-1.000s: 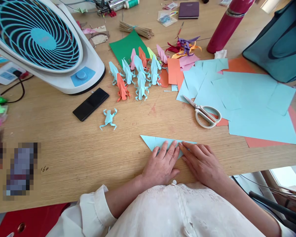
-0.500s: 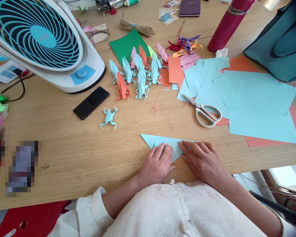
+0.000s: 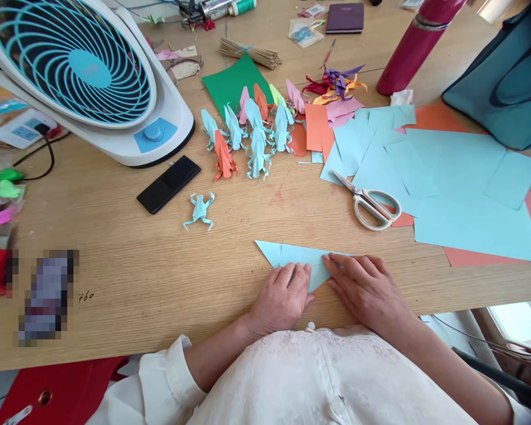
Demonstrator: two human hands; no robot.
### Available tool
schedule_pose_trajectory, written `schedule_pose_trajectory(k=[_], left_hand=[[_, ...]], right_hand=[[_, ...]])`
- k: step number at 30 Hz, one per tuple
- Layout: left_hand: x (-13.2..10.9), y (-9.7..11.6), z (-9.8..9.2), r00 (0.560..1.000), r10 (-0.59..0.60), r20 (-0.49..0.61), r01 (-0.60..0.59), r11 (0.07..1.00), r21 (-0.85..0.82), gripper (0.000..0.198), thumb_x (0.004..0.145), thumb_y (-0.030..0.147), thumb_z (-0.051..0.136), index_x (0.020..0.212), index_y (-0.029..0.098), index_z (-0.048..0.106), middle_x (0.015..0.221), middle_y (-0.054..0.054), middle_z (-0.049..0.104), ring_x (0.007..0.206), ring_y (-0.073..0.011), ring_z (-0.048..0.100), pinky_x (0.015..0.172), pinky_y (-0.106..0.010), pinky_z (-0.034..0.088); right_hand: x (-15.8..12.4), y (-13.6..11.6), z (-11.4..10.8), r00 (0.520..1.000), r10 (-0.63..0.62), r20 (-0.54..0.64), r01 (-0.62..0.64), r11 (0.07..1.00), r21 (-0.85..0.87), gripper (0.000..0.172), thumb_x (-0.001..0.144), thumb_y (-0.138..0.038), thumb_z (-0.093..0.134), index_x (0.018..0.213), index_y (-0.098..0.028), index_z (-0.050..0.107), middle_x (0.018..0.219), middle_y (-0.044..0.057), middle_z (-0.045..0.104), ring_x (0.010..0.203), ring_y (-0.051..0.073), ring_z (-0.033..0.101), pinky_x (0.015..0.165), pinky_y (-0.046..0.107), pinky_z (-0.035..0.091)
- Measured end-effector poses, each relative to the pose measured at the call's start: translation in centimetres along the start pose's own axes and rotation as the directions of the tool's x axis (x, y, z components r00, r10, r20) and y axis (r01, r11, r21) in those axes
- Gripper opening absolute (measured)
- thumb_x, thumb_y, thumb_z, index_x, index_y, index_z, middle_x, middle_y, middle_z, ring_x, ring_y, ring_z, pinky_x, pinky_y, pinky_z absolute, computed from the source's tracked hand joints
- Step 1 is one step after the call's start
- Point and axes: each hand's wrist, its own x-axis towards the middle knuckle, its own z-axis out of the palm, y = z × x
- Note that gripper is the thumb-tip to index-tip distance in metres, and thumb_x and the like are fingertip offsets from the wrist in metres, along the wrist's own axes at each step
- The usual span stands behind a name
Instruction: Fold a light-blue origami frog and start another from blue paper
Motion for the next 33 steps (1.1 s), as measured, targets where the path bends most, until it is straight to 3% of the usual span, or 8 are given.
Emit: schedule_pose_trajectory(k=[7, 12, 17, 24, 33], left_hand=[[0.1, 0.2, 0.0, 0.999, 0.007, -0.05, -0.006, 1.0, 0.029, 0.041, 0.099, 0.031, 0.043, 0.126, 0.005, 0.059, 0.117, -0.013, 0.067, 0.104, -0.0228, 0.058, 0.089, -0.035, 0.047], [0.0, 0.2, 0.4, 1.0, -0.003, -0.025, 0.003, 1.0, -0.003, 0.04, 0.096, 0.034, 0.048, 0.122, 0.007, 0.061, 0.117, -0.013, 0.066, 0.104, -0.0233, 0.058, 0.09, -0.035, 0.048], [-0.3, 0.1, 0.7, 0.999, -0.006, -0.033, 0.005, 1.0, -0.015, 0.044, 0.096, 0.036, 0.048, 0.128, 0.007, 0.056, 0.119, -0.015, 0.065, 0.108, -0.024, 0.058, 0.089, -0.035, 0.049], [-0.3, 0.0, 0.6, 0.998, 0.006, -0.059, -0.008, 0.999, -0.032, 0.043, 0.098, 0.033, 0.044, 0.128, 0.006, 0.057, 0.118, -0.017, 0.065, 0.109, -0.0243, 0.058, 0.091, -0.036, 0.049], [-0.5, -0.4, 0.4, 0.994, -0.001, -0.111, -0.006, 0.998, -0.066, 0.039, 0.097, 0.027, 0.046, 0.126, 0.002, 0.057, 0.106, -0.016, 0.067, 0.1, -0.0227, 0.059, 0.086, -0.033, 0.052]], right_hand=[[1.5, -0.8, -0.4, 0.997, -0.069, 0.026, 0.068, 0.998, 0.012, 0.033, 0.096, -0.017, 0.048, 0.128, -0.011, 0.056, 0.119, 0.015, 0.064, 0.092, 0.026, 0.056, 0.084, 0.043, 0.042], [3.5, -0.7, 0.5, 0.985, -0.143, 0.097, 0.129, 0.983, 0.132, 0.044, 0.094, -0.013, 0.045, 0.138, -0.018, 0.051, 0.121, 0.014, 0.06, 0.094, 0.026, 0.054, 0.082, 0.041, 0.045], [3.8, 0.5, 1.5, 0.983, -0.17, 0.068, 0.148, 0.957, 0.249, 0.051, 0.094, -0.012, 0.043, 0.144, -0.023, 0.046, 0.119, 0.013, 0.058, 0.093, 0.025, 0.052, 0.084, 0.041, 0.047], [4.4, 1.1, 1.2, 0.995, -0.093, 0.047, 0.059, 0.874, 0.482, 0.054, 0.093, -0.003, 0.039, 0.138, -0.028, 0.054, 0.114, 0.011, 0.058, 0.098, 0.021, 0.056, 0.085, 0.039, 0.051], [4.8, 0.9, 1.4, 0.999, 0.001, 0.037, -0.022, 0.834, 0.552, 0.041, 0.095, -0.01, 0.044, 0.126, -0.027, 0.065, 0.11, 0.01, 0.059, 0.099, 0.021, 0.059, 0.082, 0.037, 0.052]])
